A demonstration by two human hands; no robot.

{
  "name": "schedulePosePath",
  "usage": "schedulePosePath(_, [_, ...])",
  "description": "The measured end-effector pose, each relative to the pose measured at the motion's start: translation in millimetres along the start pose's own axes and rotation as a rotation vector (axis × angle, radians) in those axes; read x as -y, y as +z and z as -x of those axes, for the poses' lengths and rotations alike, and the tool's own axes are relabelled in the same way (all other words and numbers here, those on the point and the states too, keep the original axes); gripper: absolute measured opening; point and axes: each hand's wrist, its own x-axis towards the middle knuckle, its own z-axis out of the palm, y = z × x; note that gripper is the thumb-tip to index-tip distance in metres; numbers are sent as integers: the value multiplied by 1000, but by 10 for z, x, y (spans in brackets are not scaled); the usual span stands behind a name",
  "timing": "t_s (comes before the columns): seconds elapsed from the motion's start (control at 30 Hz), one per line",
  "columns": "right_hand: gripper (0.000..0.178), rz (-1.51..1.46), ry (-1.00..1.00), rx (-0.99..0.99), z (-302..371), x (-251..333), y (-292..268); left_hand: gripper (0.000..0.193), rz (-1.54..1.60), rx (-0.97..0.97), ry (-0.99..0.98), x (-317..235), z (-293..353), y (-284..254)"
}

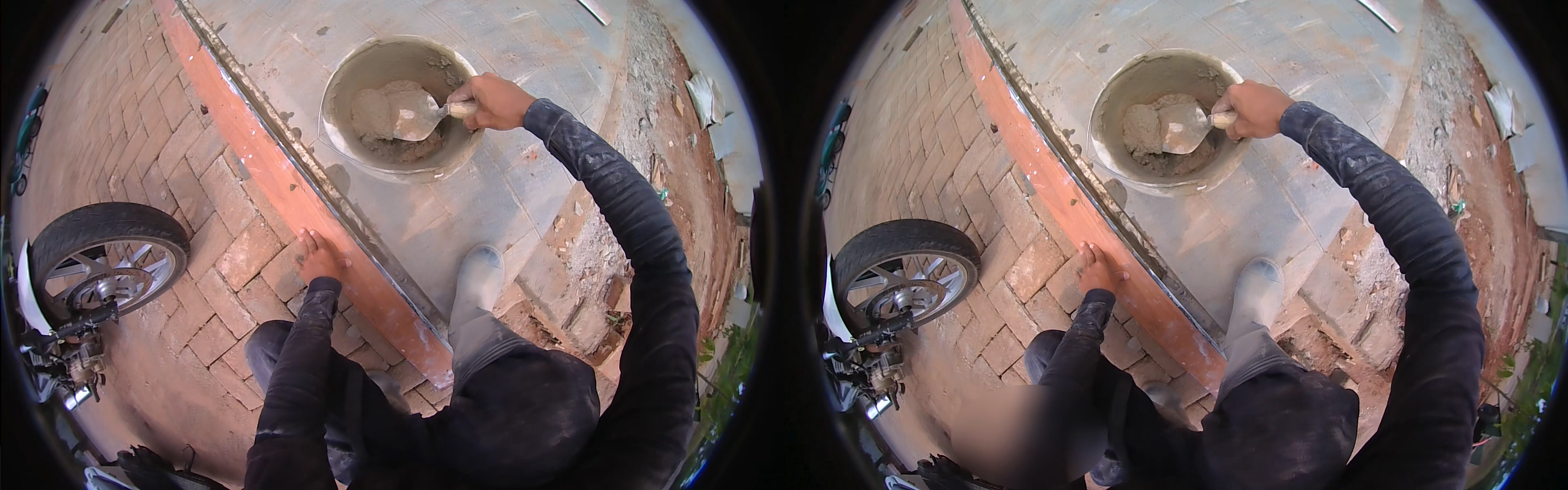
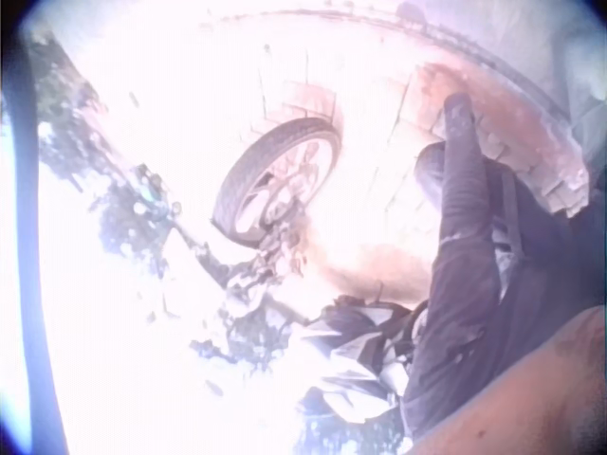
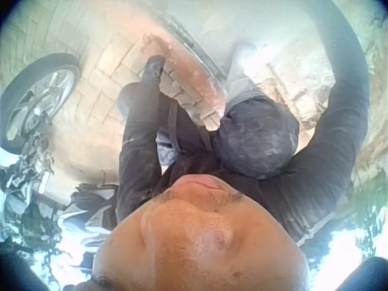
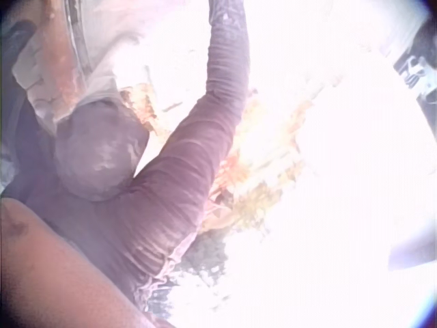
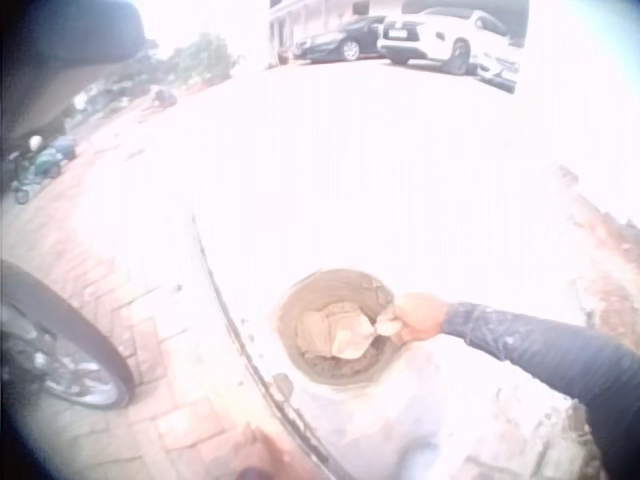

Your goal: The person scoops cement from a bucket using a trowel and applies it to the edge of a tiled floor. They smooth the cement along the boundary between the tiles and a brick surface, repeatedly filling the bucket and spreading the material to create a finished edge.

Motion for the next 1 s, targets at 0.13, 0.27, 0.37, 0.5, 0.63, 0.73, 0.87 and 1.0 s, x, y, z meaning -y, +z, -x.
schedulePosePath(0.13, [43, -106, -56, -154, 237, 6, 40, 113, -17, 20, -7, -43, 37, -86])
schedulePosePath(0.27, [43, -244, -21, -321, 559, 101, -1, 109, -1, 36, 4, -66, 47, -106])
schedulePosePath(0.37, [44, -228, 50, -358, 908, 279, -117, 110, -2, 18, 8, -91, 17, -64])
schedulePosePath(0.5, [43, -290, 5, -348, 1467, 680, -185, 114, -26, 12, 1, -14, 8, 11])
schedulePosePath(0.63, [40, -328, 83, -132, 1963, 1107, -207, 111, -66, 15, -10, -78, 30, -77])
schedulePosePath(0.73, [33, -99, 29, -15, 2112, 1306, -99, 110, -67, 12, -21, -89, 19, -84])
schedulePosePath(0.87, [18, 189, -23, 208, 1963, 1509, 252, 111, -38, 11, -38, -49, 9, -60])
schedulePosePath(1.0, [6, 347, -191, 276, 1725, 1666, 799, 110, -9, -5, -15, -115, 36, -92])
